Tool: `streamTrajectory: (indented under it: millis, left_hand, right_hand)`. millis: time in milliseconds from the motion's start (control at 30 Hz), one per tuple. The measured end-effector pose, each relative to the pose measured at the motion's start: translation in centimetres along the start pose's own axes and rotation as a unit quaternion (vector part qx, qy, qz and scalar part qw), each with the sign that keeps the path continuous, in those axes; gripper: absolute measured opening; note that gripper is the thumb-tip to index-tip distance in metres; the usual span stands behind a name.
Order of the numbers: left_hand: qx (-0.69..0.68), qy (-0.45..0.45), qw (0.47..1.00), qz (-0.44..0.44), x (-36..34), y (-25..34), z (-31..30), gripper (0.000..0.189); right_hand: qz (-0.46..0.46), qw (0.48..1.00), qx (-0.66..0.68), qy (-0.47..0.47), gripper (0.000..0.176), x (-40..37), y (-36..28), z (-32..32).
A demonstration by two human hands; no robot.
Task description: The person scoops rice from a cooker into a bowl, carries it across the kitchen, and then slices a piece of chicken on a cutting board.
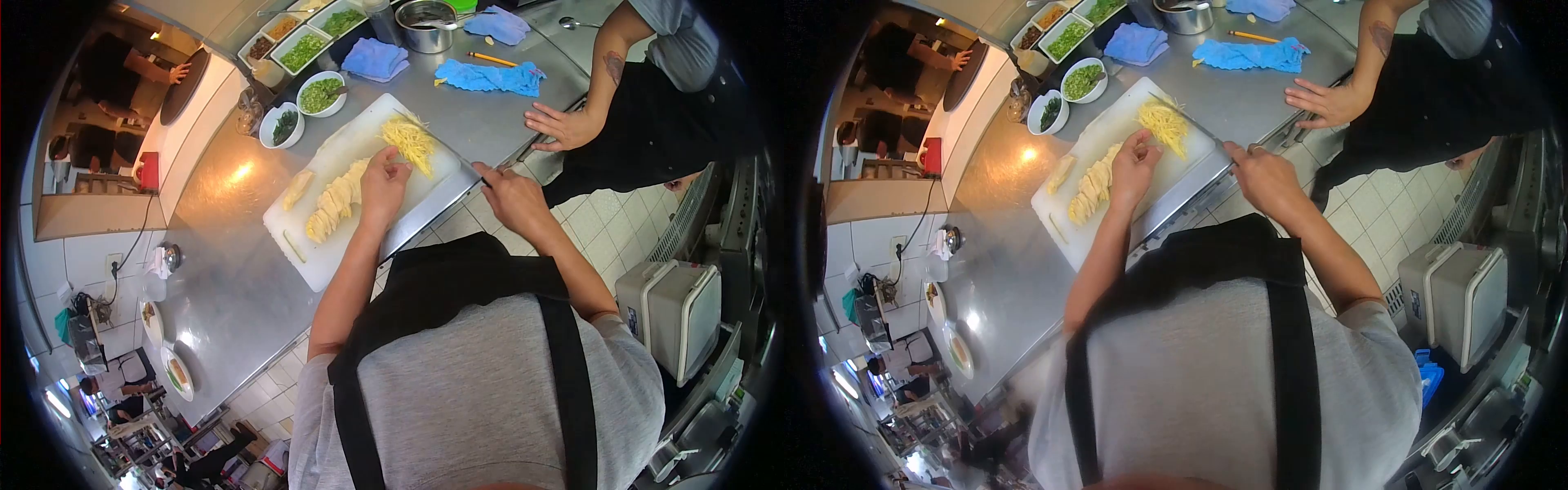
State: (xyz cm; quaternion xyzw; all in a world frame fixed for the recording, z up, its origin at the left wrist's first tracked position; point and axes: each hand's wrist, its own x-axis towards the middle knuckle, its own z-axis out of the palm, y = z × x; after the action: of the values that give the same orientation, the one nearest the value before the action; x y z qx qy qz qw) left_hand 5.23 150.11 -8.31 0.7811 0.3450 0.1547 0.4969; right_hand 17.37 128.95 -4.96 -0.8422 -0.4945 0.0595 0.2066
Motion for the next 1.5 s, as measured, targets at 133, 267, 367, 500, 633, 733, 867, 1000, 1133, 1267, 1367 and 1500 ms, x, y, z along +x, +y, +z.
streamTrajectory:
  millis: [133,267,367,500,633,733,867,1000,1133,1267,1367,1500]
  left_hand:
    - [-0.004,0.006,1.0,0.016,-0.1,-0.2,0.0,0.047]
    - [-0.009,0.007,1.0,0.006,-0.1,0.0,0.0,0.046]
    - [0.03,0.027,0.999,0.016,-0.4,0.7,-0.3,0.041]
    - [0.085,0.046,0.99,0.099,-0.5,2.2,-0.7,0.037]
    - [0.146,0.059,0.973,0.17,-0.3,1.7,-0.8,0.035]
    - [0.151,0.051,0.966,0.202,-0.9,2.0,-0.7,0.034]
    - [0.178,0.047,0.957,0.226,-2.4,1.8,-1.3,0.031]
    - [0.155,0.058,0.97,0.179,-5.5,1.2,-3.0,0.028]
    - [0.123,0.082,0.983,0.105,-8.4,0.3,-4.3,0.026]
    - [0.121,0.1,0.986,0.055,-10.7,0.3,-5.2,0.024]
    - [0.107,0.117,0.987,0.021,-11.9,0.3,-5.7,0.022]
    - [0.105,0.142,0.984,0.018,-12.8,-0.8,-5.7,0.023]
  right_hand:
    - [0.014,0.999,-0.009,-0.047,0.041,-0.4,-1.2,0.4]
    - [-0.002,0.999,0.034,-0.016,0.04,-0.1,-0.3,0.2]
    - [0.031,0.996,0.077,-0.025,0.041,0.4,0.5,-0.5]
    - [0.012,0.994,0.111,0.001,0.04,0.8,2.3,0.4]
    - [0.019,0.997,0.071,0.006,0.039,2.0,4.5,1.4]
    - [0.044,0.998,-0.045,-0.003,0.04,4.1,4.7,-0.4]
    - [-0.039,0.99,-0.131,0.035,0.04,7.2,8.8,1.1]
    - [-0.052,0.987,-0.139,0.062,0.036,9.5,9.0,1.6]
    - [-0.157,0.983,-0.099,0.014,0.033,13.8,6.3,3.9]
    - [-0.215,0.975,-0.047,0.013,0.027,17.0,4.4,5.6]
    - [-0.248,0.967,-0.051,-0.012,0.017,18.8,4.7,5.9]
    - [-0.256,0.966,-0.017,-0.038,0.01,18.6,4.8,5.8]
